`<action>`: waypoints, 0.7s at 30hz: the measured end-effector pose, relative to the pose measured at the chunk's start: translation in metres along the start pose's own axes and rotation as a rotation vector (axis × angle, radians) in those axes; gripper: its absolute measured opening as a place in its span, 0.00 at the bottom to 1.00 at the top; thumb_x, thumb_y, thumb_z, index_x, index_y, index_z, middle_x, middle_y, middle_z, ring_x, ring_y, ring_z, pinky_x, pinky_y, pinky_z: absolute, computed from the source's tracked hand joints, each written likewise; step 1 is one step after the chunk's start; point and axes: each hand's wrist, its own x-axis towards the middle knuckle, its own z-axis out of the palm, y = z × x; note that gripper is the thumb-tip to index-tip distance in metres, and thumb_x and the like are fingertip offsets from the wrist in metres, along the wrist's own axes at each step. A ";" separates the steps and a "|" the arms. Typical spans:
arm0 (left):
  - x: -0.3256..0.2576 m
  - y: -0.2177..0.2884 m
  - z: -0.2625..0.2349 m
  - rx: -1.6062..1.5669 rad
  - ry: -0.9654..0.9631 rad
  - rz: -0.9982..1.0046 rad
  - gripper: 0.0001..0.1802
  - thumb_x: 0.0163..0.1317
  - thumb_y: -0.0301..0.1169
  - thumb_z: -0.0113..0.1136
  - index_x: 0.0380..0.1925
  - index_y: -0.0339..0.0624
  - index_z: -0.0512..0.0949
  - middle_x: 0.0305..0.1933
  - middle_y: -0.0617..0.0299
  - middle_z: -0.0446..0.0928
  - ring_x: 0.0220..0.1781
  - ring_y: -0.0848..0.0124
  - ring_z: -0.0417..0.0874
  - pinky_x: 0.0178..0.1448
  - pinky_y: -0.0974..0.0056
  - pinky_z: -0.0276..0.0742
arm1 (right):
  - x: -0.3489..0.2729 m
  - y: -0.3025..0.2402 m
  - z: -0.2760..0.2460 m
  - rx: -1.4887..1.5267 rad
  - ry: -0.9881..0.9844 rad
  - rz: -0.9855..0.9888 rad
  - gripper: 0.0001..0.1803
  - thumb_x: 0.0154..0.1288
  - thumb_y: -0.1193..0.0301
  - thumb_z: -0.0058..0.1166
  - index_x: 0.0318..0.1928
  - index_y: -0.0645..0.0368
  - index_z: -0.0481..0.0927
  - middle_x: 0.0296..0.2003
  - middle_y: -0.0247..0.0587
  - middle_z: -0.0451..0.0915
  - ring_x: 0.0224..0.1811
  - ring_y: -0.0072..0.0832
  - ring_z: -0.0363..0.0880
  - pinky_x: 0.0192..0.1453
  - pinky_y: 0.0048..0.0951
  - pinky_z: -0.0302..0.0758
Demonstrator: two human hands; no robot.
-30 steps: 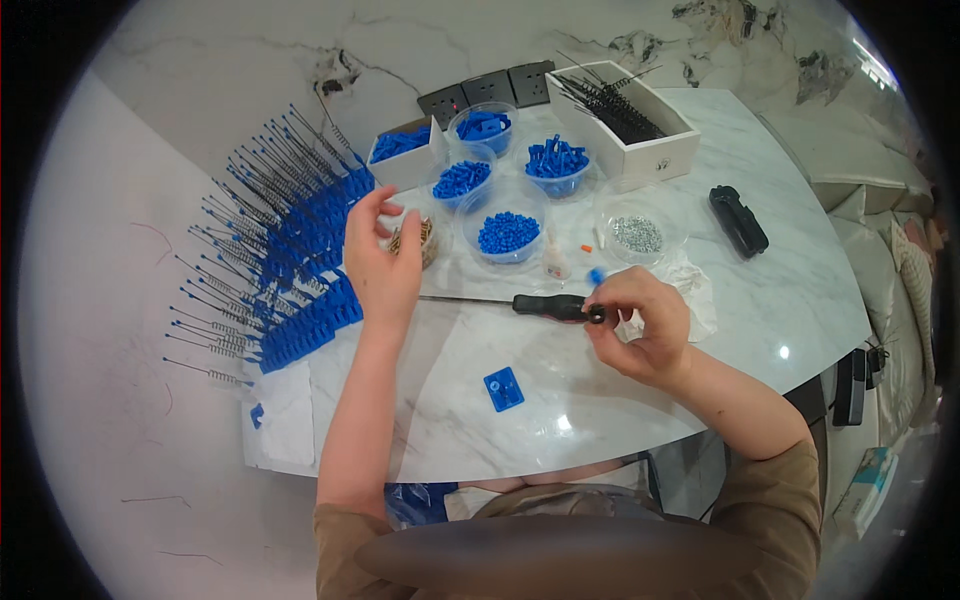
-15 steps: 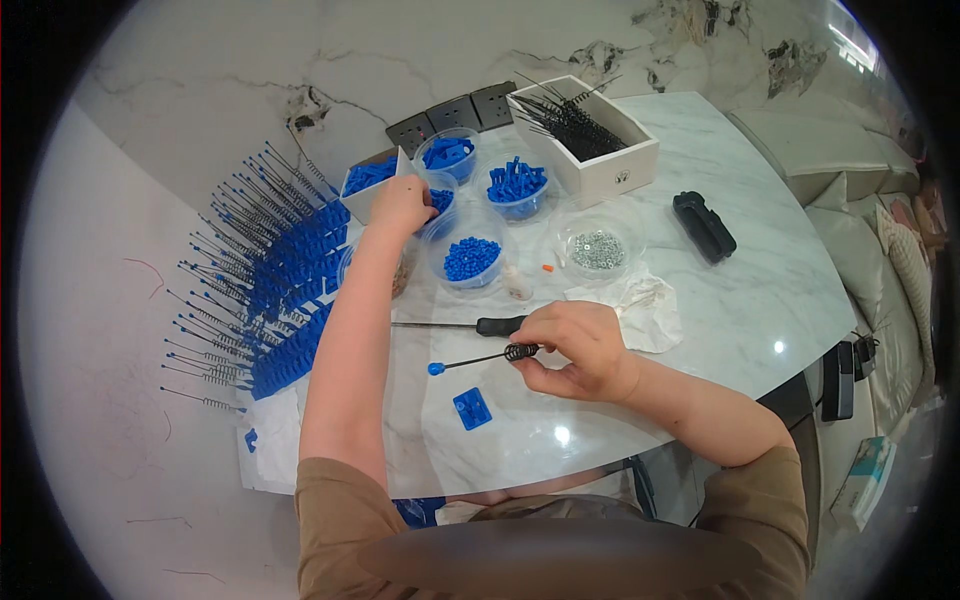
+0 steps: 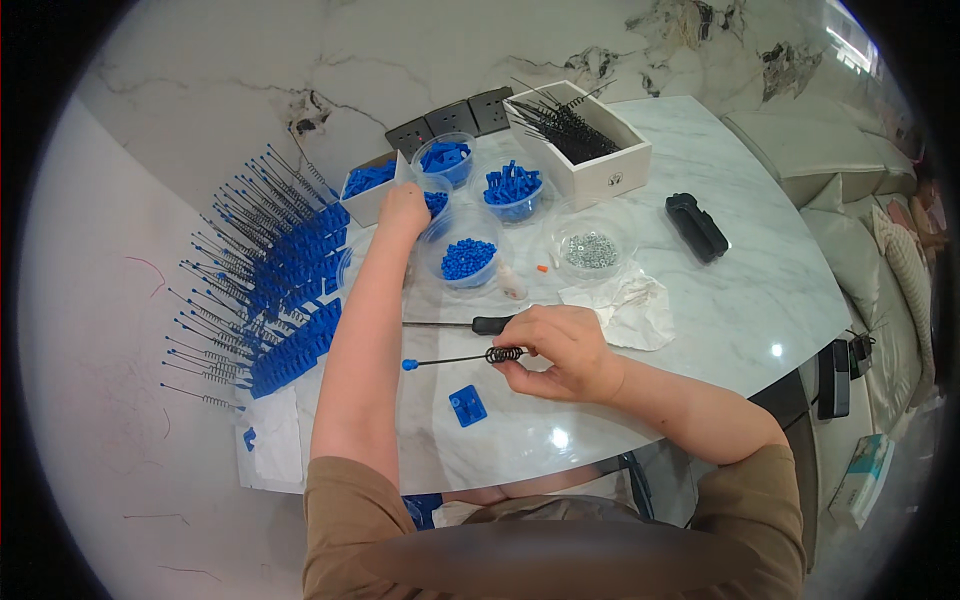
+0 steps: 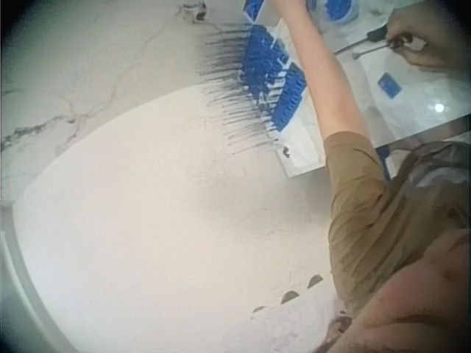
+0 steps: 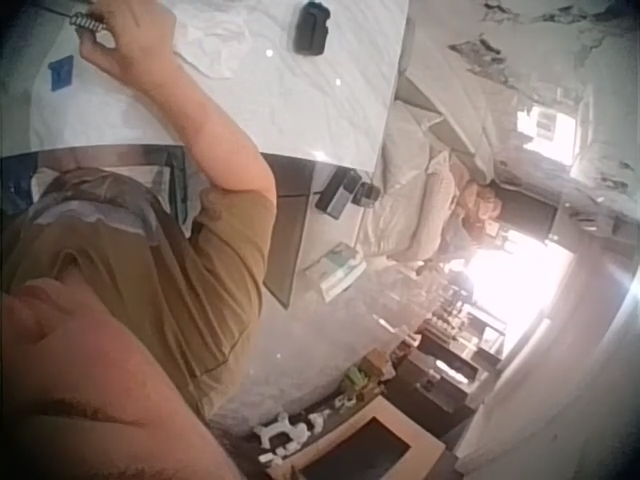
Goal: The recorder is seen assembling small blue and black plastic components with springs and metal rods, using glue and a screwdriver on a marble-topped workspace.
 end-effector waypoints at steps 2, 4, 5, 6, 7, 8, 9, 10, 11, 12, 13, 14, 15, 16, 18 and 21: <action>0.001 -0.002 0.001 0.006 0.003 0.004 0.13 0.53 0.30 0.61 0.38 0.33 0.79 0.43 0.42 0.80 0.48 0.48 0.80 0.51 0.53 0.77 | 0.000 -0.001 0.000 0.007 -0.011 0.000 0.15 0.43 0.76 0.66 0.35 0.55 0.77 0.28 0.34 0.78 0.24 0.31 0.77 0.25 0.28 0.72; -0.005 0.005 -0.002 0.008 0.000 0.016 0.12 0.55 0.29 0.59 0.37 0.34 0.79 0.43 0.43 0.80 0.48 0.48 0.80 0.51 0.52 0.77 | 0.000 -0.001 -0.003 0.010 -0.022 0.008 0.15 0.43 0.76 0.66 0.35 0.55 0.77 0.27 0.34 0.78 0.24 0.32 0.77 0.25 0.28 0.72; -0.009 0.007 -0.004 0.000 0.067 0.036 0.11 0.55 0.28 0.58 0.37 0.34 0.79 0.41 0.43 0.80 0.46 0.48 0.81 0.50 0.52 0.77 | 0.000 -0.001 -0.004 0.002 -0.025 0.010 0.15 0.44 0.76 0.66 0.35 0.55 0.77 0.28 0.34 0.78 0.24 0.31 0.77 0.25 0.28 0.72; -0.014 0.009 -0.009 -0.008 0.136 0.056 0.10 0.55 0.27 0.57 0.36 0.34 0.79 0.39 0.44 0.81 0.45 0.47 0.81 0.48 0.51 0.77 | 0.000 -0.001 -0.005 -0.005 -0.029 0.011 0.15 0.44 0.76 0.66 0.35 0.55 0.77 0.28 0.34 0.78 0.24 0.31 0.77 0.26 0.28 0.72; -0.020 0.009 -0.014 -0.007 0.136 0.054 0.10 0.55 0.27 0.57 0.36 0.34 0.79 0.39 0.44 0.81 0.45 0.47 0.81 0.48 0.51 0.77 | -0.001 -0.001 -0.004 -0.002 -0.029 0.010 0.15 0.44 0.76 0.66 0.35 0.55 0.77 0.28 0.34 0.78 0.24 0.31 0.77 0.26 0.28 0.72; -0.026 0.008 -0.020 -0.054 0.281 0.098 0.08 0.54 0.28 0.59 0.33 0.35 0.80 0.36 0.46 0.81 0.40 0.52 0.83 0.45 0.54 0.78 | -0.001 0.000 -0.002 -0.003 -0.015 0.019 0.15 0.45 0.76 0.65 0.35 0.55 0.77 0.28 0.34 0.78 0.25 0.31 0.78 0.26 0.27 0.72; -0.036 0.006 -0.030 -0.099 0.430 0.139 0.07 0.54 0.29 0.61 0.30 0.35 0.80 0.32 0.48 0.82 0.36 0.56 0.84 0.42 0.57 0.78 | 0.000 -0.001 -0.001 -0.001 -0.002 0.024 0.15 0.46 0.76 0.65 0.36 0.55 0.77 0.28 0.34 0.78 0.25 0.30 0.78 0.26 0.27 0.73; -0.049 0.012 -0.040 -0.101 0.430 0.140 0.07 0.54 0.29 0.61 0.30 0.35 0.80 0.32 0.48 0.82 0.36 0.56 0.84 0.42 0.57 0.78 | -0.001 -0.001 -0.002 -0.003 -0.003 0.025 0.15 0.46 0.76 0.65 0.36 0.55 0.77 0.28 0.34 0.78 0.25 0.30 0.78 0.26 0.27 0.73; -0.065 0.023 -0.050 -0.399 0.353 0.144 0.07 0.56 0.28 0.61 0.29 0.35 0.79 0.31 0.51 0.82 0.34 0.62 0.84 0.39 0.61 0.78 | -0.003 0.001 -0.005 0.029 -0.011 0.107 0.14 0.48 0.76 0.65 0.37 0.57 0.77 0.29 0.35 0.77 0.25 0.29 0.78 0.27 0.26 0.73; -0.083 0.031 -0.059 -0.692 0.268 0.145 0.07 0.57 0.28 0.60 0.28 0.34 0.77 0.31 0.54 0.82 0.33 0.68 0.84 0.36 0.64 0.78 | -0.004 0.002 -0.008 0.061 -0.017 0.188 0.13 0.50 0.76 0.64 0.38 0.58 0.76 0.30 0.36 0.77 0.26 0.28 0.79 0.28 0.26 0.74; -0.103 0.033 -0.062 -0.887 0.163 0.178 0.06 0.59 0.27 0.59 0.29 0.34 0.77 0.31 0.56 0.82 0.32 0.72 0.83 0.35 0.67 0.77 | -0.004 0.004 -0.010 0.053 -0.013 0.193 0.13 0.50 0.76 0.64 0.38 0.58 0.76 0.30 0.36 0.77 0.26 0.28 0.79 0.28 0.26 0.74; -0.124 0.036 -0.062 -1.082 0.050 0.212 0.06 0.60 0.27 0.59 0.30 0.34 0.76 0.31 0.58 0.82 0.32 0.76 0.82 0.34 0.70 0.77 | -0.004 0.004 -0.012 0.082 0.019 0.277 0.13 0.53 0.76 0.63 0.39 0.60 0.76 0.31 0.37 0.77 0.26 0.27 0.79 0.29 0.25 0.74; -0.147 0.032 -0.061 -1.177 -0.005 0.187 0.04 0.61 0.25 0.58 0.31 0.34 0.76 0.32 0.57 0.81 0.32 0.73 0.83 0.34 0.70 0.77 | -0.003 0.004 -0.010 0.127 0.047 0.360 0.12 0.55 0.76 0.62 0.40 0.61 0.76 0.32 0.38 0.77 0.27 0.26 0.79 0.30 0.24 0.75; -0.171 0.026 -0.061 -1.270 -0.057 0.154 0.03 0.61 0.23 0.57 0.32 0.34 0.75 0.32 0.56 0.81 0.32 0.71 0.83 0.34 0.69 0.78 | -0.003 0.003 -0.006 0.136 0.042 0.364 0.12 0.55 0.76 0.62 0.40 0.61 0.76 0.32 0.38 0.77 0.27 0.26 0.79 0.30 0.24 0.75; -0.212 0.024 -0.056 -1.392 -0.058 0.111 0.03 0.60 0.22 0.57 0.33 0.34 0.75 0.33 0.55 0.81 0.33 0.70 0.84 0.35 0.69 0.79 | -0.002 0.004 -0.003 0.191 0.035 0.423 0.12 0.57 0.76 0.62 0.42 0.63 0.75 0.33 0.38 0.77 0.29 0.24 0.79 0.32 0.23 0.75; -0.237 0.022 -0.045 -1.548 -0.055 0.056 0.03 0.59 0.20 0.58 0.34 0.34 0.76 0.35 0.55 0.81 0.36 0.67 0.84 0.37 0.69 0.79 | -0.005 0.005 0.002 0.159 -0.043 0.388 0.13 0.57 0.76 0.62 0.42 0.63 0.75 0.33 0.38 0.77 0.30 0.23 0.79 0.34 0.22 0.75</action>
